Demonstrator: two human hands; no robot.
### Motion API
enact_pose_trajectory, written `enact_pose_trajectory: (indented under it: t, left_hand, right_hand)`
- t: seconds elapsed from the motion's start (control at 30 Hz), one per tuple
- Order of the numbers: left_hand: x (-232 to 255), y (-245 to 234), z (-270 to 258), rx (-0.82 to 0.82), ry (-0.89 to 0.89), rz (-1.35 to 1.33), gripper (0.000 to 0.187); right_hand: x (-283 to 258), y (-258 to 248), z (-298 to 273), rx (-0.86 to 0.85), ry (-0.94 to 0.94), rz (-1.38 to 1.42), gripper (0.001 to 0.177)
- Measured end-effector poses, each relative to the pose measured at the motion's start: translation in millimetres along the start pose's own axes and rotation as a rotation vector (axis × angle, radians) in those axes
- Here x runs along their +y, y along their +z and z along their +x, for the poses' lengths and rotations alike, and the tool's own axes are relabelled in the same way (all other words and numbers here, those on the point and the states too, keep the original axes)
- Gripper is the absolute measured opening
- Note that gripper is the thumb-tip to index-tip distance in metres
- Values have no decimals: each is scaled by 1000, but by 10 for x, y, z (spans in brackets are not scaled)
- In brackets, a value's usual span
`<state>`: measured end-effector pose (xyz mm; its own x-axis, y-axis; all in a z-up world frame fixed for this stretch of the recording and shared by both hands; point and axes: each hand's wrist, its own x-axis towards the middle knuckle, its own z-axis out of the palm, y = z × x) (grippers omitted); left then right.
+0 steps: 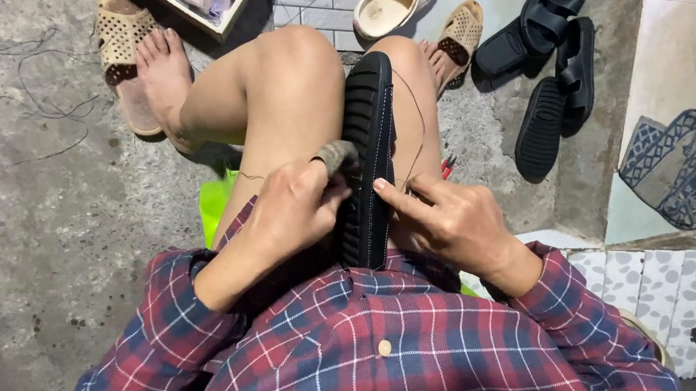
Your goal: Hand-sewing a sandal sole to the upper using an awl and thread
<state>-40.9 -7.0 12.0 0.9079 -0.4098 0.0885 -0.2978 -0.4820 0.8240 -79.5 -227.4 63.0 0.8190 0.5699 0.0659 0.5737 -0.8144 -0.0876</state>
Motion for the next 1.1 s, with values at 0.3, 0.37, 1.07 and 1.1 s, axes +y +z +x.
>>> enact_pose_trajectory:
  t: [0.3,0.37,1.07,1.1]
  left_hand:
    - [146,-311,158,-230,-212,-148,36]
    - [46,-228,83,-86,37,39,31]
    - [155,89,54,66,354,82,10]
    - [131,97,23,61,357,80,10]
  right_hand:
    - [206,-426,-19,-284,127,219,36]
    - [440,-544,-259,-464,246,274,60]
    - [60,-247,-327,-283,576,671,22]
    - [33,-220,-330,-281,582,672,22]
